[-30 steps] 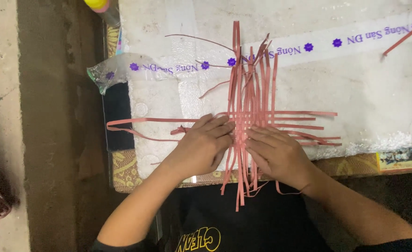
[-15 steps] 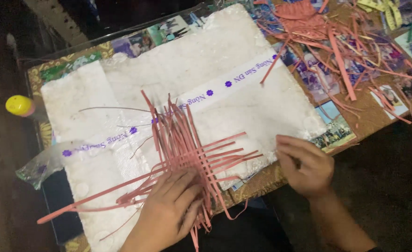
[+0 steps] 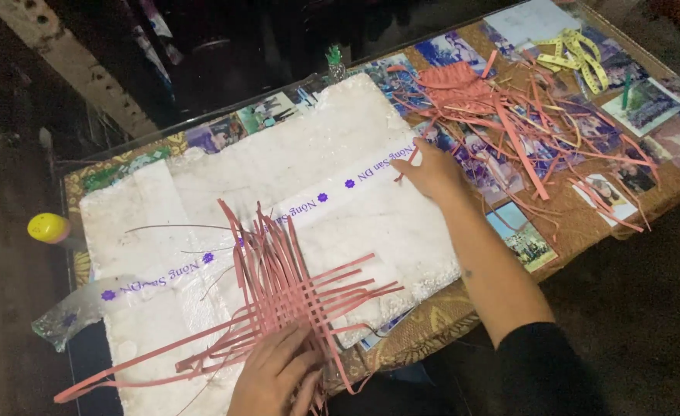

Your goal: The person is weaving thin red plastic strips into a grid pattern on a white surface.

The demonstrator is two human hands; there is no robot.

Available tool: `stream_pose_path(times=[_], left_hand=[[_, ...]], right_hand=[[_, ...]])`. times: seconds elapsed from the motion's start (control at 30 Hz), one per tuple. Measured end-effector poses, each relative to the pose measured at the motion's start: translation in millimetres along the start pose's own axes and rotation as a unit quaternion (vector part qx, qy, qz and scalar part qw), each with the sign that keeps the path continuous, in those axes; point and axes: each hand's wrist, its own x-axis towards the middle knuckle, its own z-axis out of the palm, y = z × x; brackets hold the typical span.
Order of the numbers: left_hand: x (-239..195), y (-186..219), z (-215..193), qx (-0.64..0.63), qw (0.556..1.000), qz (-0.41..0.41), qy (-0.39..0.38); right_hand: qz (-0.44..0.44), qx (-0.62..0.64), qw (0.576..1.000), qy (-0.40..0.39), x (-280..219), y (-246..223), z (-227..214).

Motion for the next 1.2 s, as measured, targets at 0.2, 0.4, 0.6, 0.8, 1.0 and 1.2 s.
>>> stream_pose_path(times=[0.2,0.4,0.6,0.8,1.0,1.2], left_hand=[[-13,-11,3,0.022,1.000,-0.004,-0.003],[3,2,2,-0.009,1.000,0.019,0.003],[2,1,-3,-0.024,0.999,0.040,0.020],[-2,-3,-5,-0.027,0.999,-0.018,-0.003],[-27,-17,24,0.017,0.993,-0.119,0.015],[-28,-15,32,0.071,0.988,-0.088,0.104]], right_hand=[[-0.242,0.001,0.908,0.343,92,67,83],[-0.138,0.007,0.970,0.202,52,55,46],[-0.047,0.270,0.954,0.121,27,72,22],[-0.048,0.209,0.949,0.231,64,131,2],[0.051,0.055,0.976,0.203,76,159,-14],[0.028,-0.100,0.988,0.113,74,124,5]])
